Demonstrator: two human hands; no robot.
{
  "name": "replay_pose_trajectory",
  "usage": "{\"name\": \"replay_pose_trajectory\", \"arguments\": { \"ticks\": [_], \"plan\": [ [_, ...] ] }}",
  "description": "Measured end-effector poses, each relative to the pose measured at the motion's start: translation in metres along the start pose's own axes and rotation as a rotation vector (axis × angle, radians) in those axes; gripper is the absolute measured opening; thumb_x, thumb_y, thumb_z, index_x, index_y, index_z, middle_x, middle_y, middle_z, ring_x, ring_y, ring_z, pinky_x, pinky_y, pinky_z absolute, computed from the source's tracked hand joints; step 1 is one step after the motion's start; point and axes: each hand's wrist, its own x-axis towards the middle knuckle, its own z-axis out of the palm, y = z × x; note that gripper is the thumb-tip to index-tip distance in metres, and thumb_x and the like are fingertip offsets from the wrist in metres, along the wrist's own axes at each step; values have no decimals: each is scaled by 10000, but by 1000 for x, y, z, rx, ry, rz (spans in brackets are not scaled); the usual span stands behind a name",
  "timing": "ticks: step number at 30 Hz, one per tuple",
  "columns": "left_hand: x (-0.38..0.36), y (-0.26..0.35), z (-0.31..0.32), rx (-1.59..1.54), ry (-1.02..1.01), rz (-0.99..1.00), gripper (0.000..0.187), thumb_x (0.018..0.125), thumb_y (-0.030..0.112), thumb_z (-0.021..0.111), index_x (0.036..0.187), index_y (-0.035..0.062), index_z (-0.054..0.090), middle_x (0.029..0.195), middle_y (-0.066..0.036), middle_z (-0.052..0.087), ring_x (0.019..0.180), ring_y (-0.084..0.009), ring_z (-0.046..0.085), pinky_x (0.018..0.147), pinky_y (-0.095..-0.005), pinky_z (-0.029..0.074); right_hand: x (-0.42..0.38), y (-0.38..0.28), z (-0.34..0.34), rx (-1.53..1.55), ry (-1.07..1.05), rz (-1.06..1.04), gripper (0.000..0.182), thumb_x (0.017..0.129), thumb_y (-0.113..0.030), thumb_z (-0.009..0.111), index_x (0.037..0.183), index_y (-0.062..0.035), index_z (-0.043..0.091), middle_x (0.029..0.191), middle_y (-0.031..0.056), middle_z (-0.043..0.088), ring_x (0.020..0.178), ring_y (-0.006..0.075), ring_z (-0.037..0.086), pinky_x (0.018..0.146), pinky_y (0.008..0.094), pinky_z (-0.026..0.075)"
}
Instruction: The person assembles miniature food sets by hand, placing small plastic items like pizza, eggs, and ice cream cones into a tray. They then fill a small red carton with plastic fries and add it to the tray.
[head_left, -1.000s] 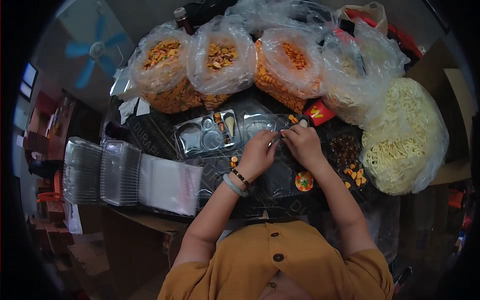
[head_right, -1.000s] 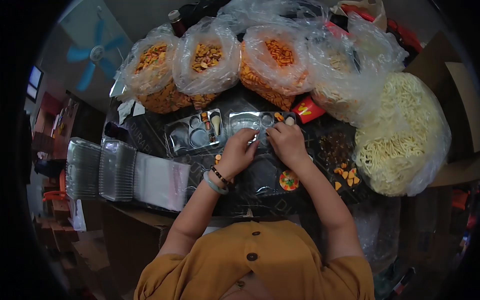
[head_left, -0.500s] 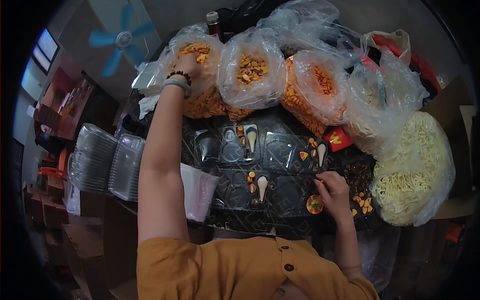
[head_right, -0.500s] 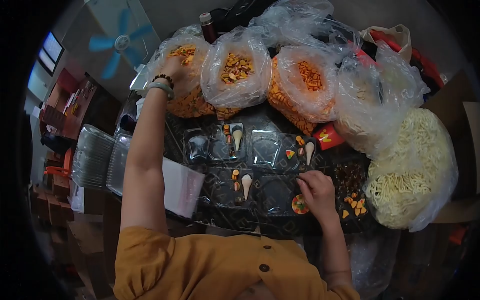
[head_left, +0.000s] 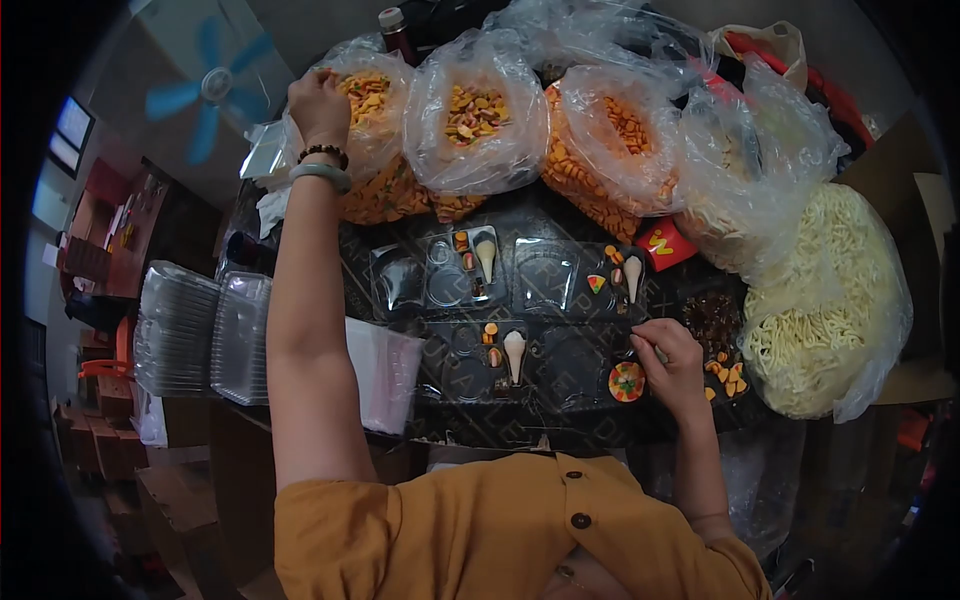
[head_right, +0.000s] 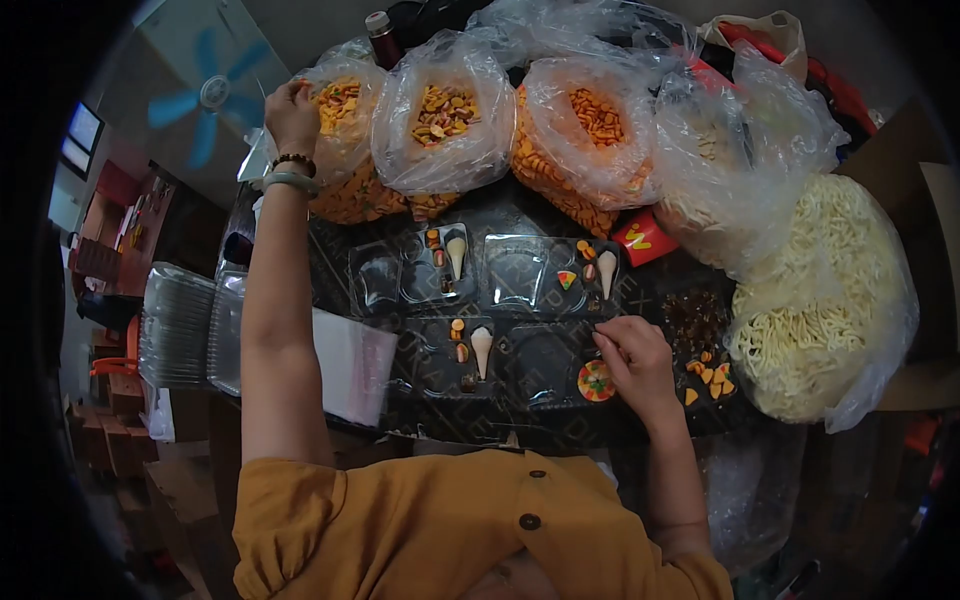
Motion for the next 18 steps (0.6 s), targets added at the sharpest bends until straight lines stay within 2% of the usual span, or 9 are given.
{"name": "replay_pose_trajectory", "arguments": {
  "ticks": [2,3,4,6,8,10,13,15,18],
  "plan": [
    [5,17,-19,-759,173,-534,120,852,100,568,882,-4,621,847,-95,606,709,-220,570,617,-348,483,0,2,4,32,1,6,104,770,-38,653,872,-29,641,807,77,620,706,202,597,660,284,434],
    [3,27,-33,-1134,112,-692,149,891,163,562,918,24,607,854,-48,594,635,-139,548,531,-270,454,1,2,6,59,4,12,108,773,-28,649,880,-26,643,802,80,620,706,192,597,658,277,442],
    [-3,40,-45,-1131,110,-688,149,891,163,562,918,24,607,854,-48,594,635,-139,548,531,-270,454,4,-2,8,64,6,12,108,773,-28,649,880,-26,643,802,80,620,706,192,597,658,277,442],
    [-26,81,-73,-1606,-109,-1035,147,907,166,543,974,42,585,801,-32,573,554,-101,511,470,-216,414,15,-16,19,259,-9,67,167,806,-20,632,973,-17,628,837,62,614,718,131,587,655,238,458],
    [-71,120,-85,-2091,-461,-1108,158,911,165,538,1018,50,560,775,-24,552,545,-62,485,454,-184,392,28,-31,46,787,1,363,260,838,-28,615,1096,-16,585,915,40,583,744,78,562,653,207,465],
    [-123,160,-83,-2156,-652,-1255,161,921,167,520,1025,49,557,753,-14,537,527,-56,466,463,-189,404,45,-54,61,1019,27,368,348,854,-20,586,1199,-39,547,1009,29,553,773,57,536,672,199,463],
    [-193,200,-70,-2185,-687,-1379,171,920,174,526,1009,34,567,786,-27,559,533,-67,480,473,-195,417,54,-58,69,1076,95,267,345,828,-15,622,1168,-39,568,1045,35,522,784,69,535,693,196,466],
    [-218,217,-70,-2144,-603,-1497,159,903,148,553,1000,26,580,847,-40,587,628,-96,528,560,-206,454,50,-46,71,552,117,24,324,804,-14,654,1122,-40,600,1006,37,525,798,79,546,709,194,468],
    [-238,222,-73,-2313,-590,-1589,146,885,103,560,1005,24,583,870,-43,592,727,-108,552,646,-202,463,36,-31,74,517,180,25,220,802,-17,656,1022,-26,641,952,47,557,821,84,560,697,194,469]
  ]
}}
